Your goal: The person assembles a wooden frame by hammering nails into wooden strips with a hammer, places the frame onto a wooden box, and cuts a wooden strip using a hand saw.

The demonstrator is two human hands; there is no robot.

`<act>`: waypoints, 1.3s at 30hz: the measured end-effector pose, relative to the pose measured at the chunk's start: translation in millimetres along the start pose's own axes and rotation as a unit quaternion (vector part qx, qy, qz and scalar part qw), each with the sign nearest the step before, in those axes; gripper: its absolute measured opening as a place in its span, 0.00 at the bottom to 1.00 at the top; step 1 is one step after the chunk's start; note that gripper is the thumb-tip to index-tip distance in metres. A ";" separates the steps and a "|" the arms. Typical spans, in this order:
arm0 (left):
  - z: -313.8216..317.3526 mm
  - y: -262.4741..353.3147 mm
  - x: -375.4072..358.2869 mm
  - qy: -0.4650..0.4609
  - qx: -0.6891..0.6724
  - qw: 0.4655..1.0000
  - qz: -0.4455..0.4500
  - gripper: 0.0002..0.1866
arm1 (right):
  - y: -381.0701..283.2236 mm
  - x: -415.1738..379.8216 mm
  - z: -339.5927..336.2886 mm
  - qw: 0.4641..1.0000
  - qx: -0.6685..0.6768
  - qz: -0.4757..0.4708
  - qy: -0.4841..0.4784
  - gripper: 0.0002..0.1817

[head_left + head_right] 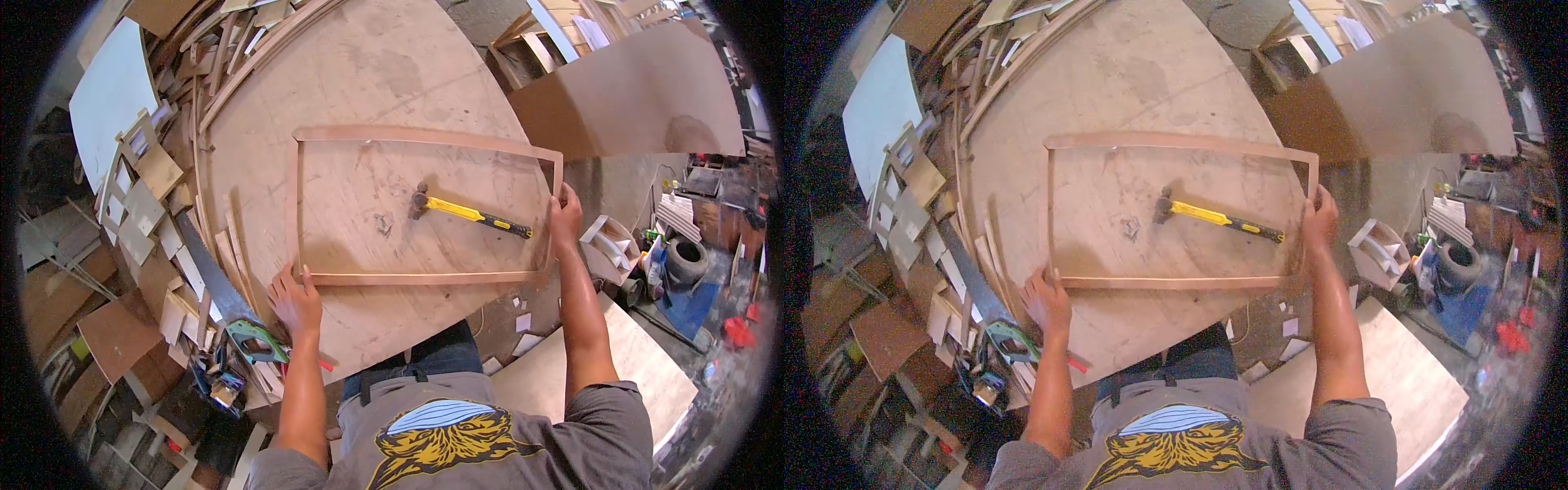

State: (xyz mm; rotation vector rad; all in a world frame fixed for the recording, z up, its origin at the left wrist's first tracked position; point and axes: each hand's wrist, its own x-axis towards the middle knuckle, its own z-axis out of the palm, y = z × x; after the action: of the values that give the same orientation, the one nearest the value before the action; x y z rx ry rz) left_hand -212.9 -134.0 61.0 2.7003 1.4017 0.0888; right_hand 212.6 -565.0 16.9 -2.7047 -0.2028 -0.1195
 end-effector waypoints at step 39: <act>-3.9 14.4 -71.7 -0.017 -0.030 0.998 -0.058 0.21 | -277.7 100.0 100.6 0.910 0.017 -0.397 -0.121 0.13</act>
State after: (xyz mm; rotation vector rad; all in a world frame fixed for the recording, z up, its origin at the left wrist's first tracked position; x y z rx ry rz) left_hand -242.9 -200.7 66.0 2.5544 1.5155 0.0748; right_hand 272.0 -260.7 49.9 -2.4207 -1.3528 -0.0107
